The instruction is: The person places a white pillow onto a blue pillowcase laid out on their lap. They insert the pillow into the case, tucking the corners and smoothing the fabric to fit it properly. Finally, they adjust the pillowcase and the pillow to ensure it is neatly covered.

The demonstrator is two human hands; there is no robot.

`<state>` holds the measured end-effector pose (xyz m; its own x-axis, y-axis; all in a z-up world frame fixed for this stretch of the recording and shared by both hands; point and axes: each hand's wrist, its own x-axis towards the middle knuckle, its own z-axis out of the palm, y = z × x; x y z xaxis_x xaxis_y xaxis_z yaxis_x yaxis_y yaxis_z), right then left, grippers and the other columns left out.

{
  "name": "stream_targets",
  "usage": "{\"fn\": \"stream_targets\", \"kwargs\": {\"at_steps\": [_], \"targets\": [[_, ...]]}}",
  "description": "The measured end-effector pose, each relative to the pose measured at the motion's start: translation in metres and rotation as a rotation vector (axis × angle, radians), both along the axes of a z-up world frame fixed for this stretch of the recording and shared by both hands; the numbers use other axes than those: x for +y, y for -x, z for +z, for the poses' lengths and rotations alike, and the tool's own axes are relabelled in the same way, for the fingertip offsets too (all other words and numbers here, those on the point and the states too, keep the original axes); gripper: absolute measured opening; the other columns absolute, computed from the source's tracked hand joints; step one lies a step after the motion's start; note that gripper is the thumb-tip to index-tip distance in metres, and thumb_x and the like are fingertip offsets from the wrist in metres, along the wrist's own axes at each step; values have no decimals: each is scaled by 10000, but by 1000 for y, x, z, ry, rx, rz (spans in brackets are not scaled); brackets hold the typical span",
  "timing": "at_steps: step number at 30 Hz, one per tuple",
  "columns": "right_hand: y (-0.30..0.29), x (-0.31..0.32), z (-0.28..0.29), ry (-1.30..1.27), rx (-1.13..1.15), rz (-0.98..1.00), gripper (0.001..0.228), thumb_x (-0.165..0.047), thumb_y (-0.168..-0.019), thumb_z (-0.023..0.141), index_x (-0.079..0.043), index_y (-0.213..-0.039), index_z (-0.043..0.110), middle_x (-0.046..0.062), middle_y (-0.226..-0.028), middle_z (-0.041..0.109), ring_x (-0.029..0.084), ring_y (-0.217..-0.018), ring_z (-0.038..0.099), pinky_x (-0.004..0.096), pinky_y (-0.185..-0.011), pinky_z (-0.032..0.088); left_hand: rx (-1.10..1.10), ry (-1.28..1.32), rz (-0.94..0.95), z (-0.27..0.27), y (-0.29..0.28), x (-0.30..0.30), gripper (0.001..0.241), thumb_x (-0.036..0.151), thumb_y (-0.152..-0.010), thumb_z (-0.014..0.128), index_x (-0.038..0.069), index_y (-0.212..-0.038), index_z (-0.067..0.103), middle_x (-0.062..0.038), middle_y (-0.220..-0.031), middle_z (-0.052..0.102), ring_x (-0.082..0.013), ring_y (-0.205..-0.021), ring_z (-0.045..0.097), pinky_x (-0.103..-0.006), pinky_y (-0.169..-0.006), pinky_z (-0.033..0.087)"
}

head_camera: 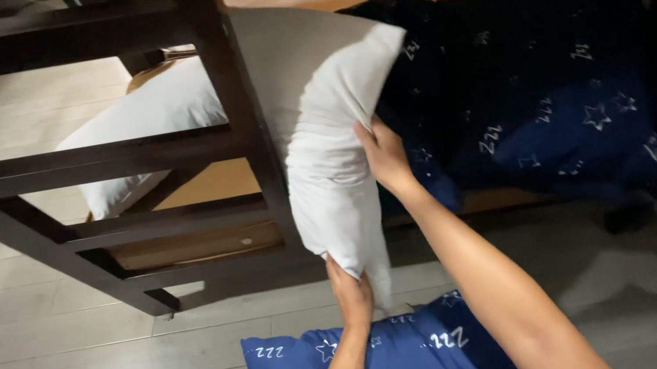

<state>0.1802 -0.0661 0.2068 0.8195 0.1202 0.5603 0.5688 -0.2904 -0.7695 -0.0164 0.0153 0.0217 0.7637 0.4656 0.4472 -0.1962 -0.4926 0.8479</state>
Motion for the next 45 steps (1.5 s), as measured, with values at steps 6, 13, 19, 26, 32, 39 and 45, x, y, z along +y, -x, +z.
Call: {"fn": "stream_targets", "kwargs": {"at_steps": [6, 13, 19, 26, 32, 39, 45], "targets": [[64, -43, -30, -153, 69, 2, 449, -321, -1063, 577, 16, -1359, 590, 201, -1268, 720, 233, -1183, 673, 333, -1023, 480, 58, 3, 70, -28, 0, 4, 768, -118, -713, 630, -87, -1446, 403, -325, -1423, 444, -529, -1315, 444, -477, -1114, 392], [97, -66, -64, -206, 29, 16, 477, -294, -1062, 598, 49, -1392, 569, 159, -1337, 672, 238, -1223, 615, 332, -1034, 435, 116, 71, 161, -45, -2, 7, 808, -32, -691, 729, -70, -1417, 377, -319, -1435, 383, -519, -1281, 450, -488, -1077, 391], [107, -100, -91, -504, 466, 57, 391, -318, -1062, 610, 12, -1260, 679, 79, -1111, 712, 160, -974, 632, 311, -832, 520, 116, 259, 268, -49, 5, 20, 629, 74, -766, 755, -29, -1316, 468, -258, -1290, 535, -430, -1215, 518, -459, -1037, 407], [130, -136, -84, -759, 464, 144, 446, -373, -1018, 626, -62, -1335, 588, 61, -1285, 661, 197, -1136, 638, 427, -916, 543, -104, 370, 255, 10, 36, 24, 402, 55, -878, 667, 2, -1249, 522, -185, -1182, 601, -309, -1148, 574, -387, -1028, 432], [154, -160, -56, -1083, 464, 240, 719, -507, -956, 619, -153, -1532, 373, 55, -1553, 453, 271, -1424, 420, 553, -1160, 331, -240, 140, 267, 94, 60, 13, 420, -19, -831, 651, -1, -1242, 568, -181, -1215, 614, -350, -1177, 571, -399, -1052, 432], [192, -141, -66, -1029, 780, 187, 914, -680, -903, 395, -168, -1628, 178, 42, -1665, 265, 297, -1517, 270, 597, -1161, 259, -232, -230, 20, 215, 102, -54, 633, -125, -697, 560, 39, -1302, 646, -148, -1289, 672, -362, -1213, 595, -450, -1096, 439], [161, -156, -78, -1031, 787, 170, 698, -459, -923, 535, -1, -1450, 500, 172, -1400, 633, 313, -1269, 620, 444, -1073, 496, -196, -287, -243, 246, 168, -97, 529, -49, -783, 699, 41, -1301, 648, -227, -1335, 629, -405, -1183, 563, -456, -1017, 458]]}}
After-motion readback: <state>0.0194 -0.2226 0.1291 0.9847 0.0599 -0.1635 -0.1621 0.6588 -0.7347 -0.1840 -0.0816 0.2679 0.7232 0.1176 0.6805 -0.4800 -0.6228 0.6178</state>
